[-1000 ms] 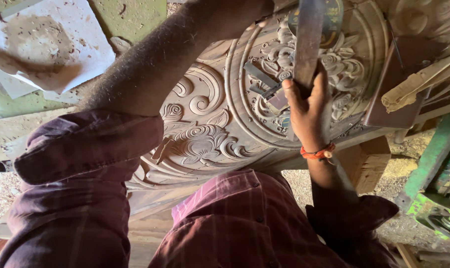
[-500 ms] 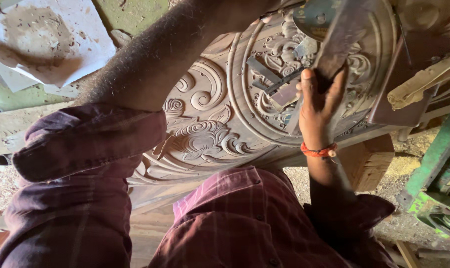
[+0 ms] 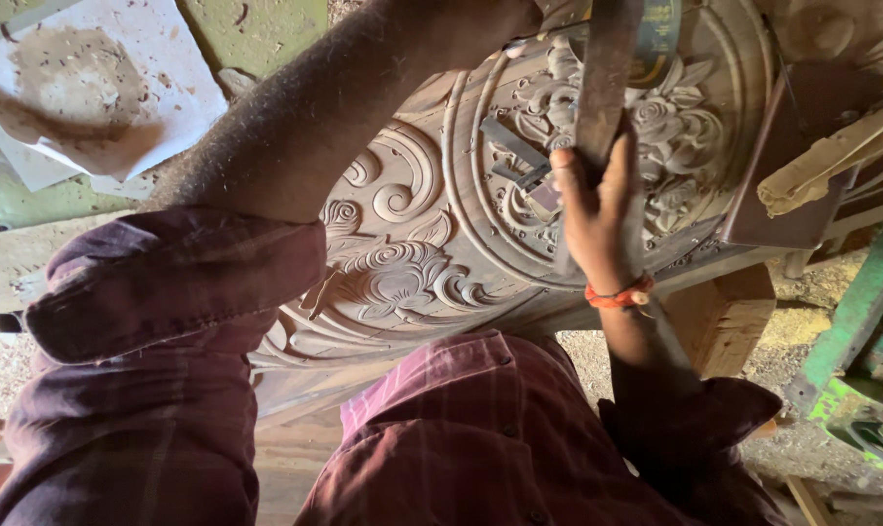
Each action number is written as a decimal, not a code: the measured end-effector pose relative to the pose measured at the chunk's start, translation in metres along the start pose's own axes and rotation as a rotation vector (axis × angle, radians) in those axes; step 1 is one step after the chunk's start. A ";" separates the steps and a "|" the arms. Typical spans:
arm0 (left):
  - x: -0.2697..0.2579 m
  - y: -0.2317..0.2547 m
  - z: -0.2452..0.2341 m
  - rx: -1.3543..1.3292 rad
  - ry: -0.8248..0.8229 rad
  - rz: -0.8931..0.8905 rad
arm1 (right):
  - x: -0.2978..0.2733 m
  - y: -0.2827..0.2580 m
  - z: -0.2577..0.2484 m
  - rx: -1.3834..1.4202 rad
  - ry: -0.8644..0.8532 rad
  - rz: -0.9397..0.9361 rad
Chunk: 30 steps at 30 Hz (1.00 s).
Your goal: The person carves a floral design into a wooden panel using a chisel and mallet. They repeatedly strike the chisel to shape the wood and occasionally pause to clear away wood shavings.
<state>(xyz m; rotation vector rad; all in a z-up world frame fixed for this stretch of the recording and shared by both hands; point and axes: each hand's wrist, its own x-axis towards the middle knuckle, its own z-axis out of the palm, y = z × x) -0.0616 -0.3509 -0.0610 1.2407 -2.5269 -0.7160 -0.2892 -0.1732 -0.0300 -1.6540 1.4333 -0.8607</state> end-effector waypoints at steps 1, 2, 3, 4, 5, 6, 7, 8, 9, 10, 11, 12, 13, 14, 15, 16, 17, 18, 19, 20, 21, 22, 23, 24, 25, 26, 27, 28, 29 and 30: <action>-0.002 0.004 -0.002 -0.062 -0.015 -0.082 | 0.000 -0.001 0.001 0.103 0.039 0.038; -0.004 0.008 -0.004 -0.124 -0.029 -0.164 | 0.000 -0.002 0.004 0.207 0.077 0.078; -0.005 0.012 -0.005 -0.188 -0.044 -0.246 | -0.002 -0.003 0.005 0.309 0.115 0.120; -0.006 0.016 -0.006 -0.253 -0.059 -0.328 | -0.004 -0.004 0.006 0.310 0.169 0.119; -0.005 0.019 -0.008 -0.314 -0.071 -0.405 | -0.005 -0.005 0.007 0.311 0.227 0.112; -0.005 0.021 -0.010 -0.265 -0.052 -0.326 | -0.007 -0.005 0.006 0.311 0.285 0.105; -0.004 0.021 -0.012 -0.233 -0.053 -0.285 | -0.009 -0.005 0.006 0.146 0.208 0.017; -0.002 0.021 -0.014 -0.224 -0.062 -0.280 | -0.010 -0.005 0.005 -0.021 0.131 -0.070; -0.003 0.021 -0.014 -0.224 -0.078 -0.295 | -0.011 -0.003 0.003 -0.187 0.051 -0.155; -0.001 0.020 -0.014 -0.236 -0.102 -0.320 | -0.012 -0.001 0.003 -0.099 0.049 -0.071; -0.002 0.019 -0.012 -0.244 -0.119 -0.343 | -0.013 0.002 0.001 -0.013 0.041 0.014; -0.002 0.019 -0.011 -0.255 -0.130 -0.361 | -0.015 0.006 0.001 0.072 0.032 0.100; -0.002 0.019 -0.009 -0.274 -0.143 -0.389 | -0.016 0.009 0.002 0.101 0.107 0.084; -0.002 0.020 -0.008 -0.279 -0.153 -0.401 | -0.018 0.011 0.004 0.132 0.183 0.066; 0.000 0.020 -0.008 -0.284 -0.161 -0.404 | -0.018 0.013 0.005 0.082 0.206 0.033; 0.000 0.021 -0.009 -0.290 -0.170 -0.411 | -0.019 0.014 0.006 0.031 0.231 0.001; 0.002 0.022 -0.010 -0.291 -0.174 -0.416 | -0.019 0.015 0.008 -0.100 0.206 -0.039; 0.003 0.023 -0.012 -0.293 -0.182 -0.428 | -0.020 0.016 0.008 -0.229 0.181 -0.079; 0.004 0.025 -0.012 -0.300 -0.188 -0.438 | -0.021 0.016 0.008 -0.166 0.126 -0.063; 0.005 0.026 -0.013 -0.294 -0.196 -0.446 | -0.023 0.017 0.008 -0.102 0.072 -0.047; 0.004 0.025 -0.012 -0.291 -0.204 -0.459 | -0.024 0.017 0.007 -0.038 0.011 -0.030; 0.003 0.025 -0.012 -0.287 -0.212 -0.472 | -0.026 0.017 0.008 0.060 0.084 0.009; 0.000 0.024 -0.011 -0.284 -0.223 -0.488 | -0.028 0.017 0.010 0.160 0.155 0.052; -0.002 0.024 -0.010 -0.219 -0.217 -0.419 | -0.029 0.017 0.011 0.259 0.226 0.095; -0.002 0.024 -0.011 -0.150 -0.209 -0.345 | -0.029 0.017 0.012 0.134 0.246 0.058; -0.001 0.024 -0.013 -0.080 -0.200 -0.271 | -0.027 0.017 0.013 0.011 0.264 0.021; 0.000 0.024 -0.015 -0.011 -0.191 -0.194 | -0.025 0.016 0.013 -0.112 0.285 -0.017; 0.001 0.025 -0.016 0.059 -0.183 -0.116 | -0.023 0.016 0.013 -0.054 0.194 0.007; 0.002 0.027 -0.017 0.127 -0.174 -0.038 | -0.022 0.016 0.012 0.006 0.102 0.030; 0.003 0.028 -0.017 -0.020 -0.202 -0.206 | -0.021 0.015 0.011 0.068 0.010 0.050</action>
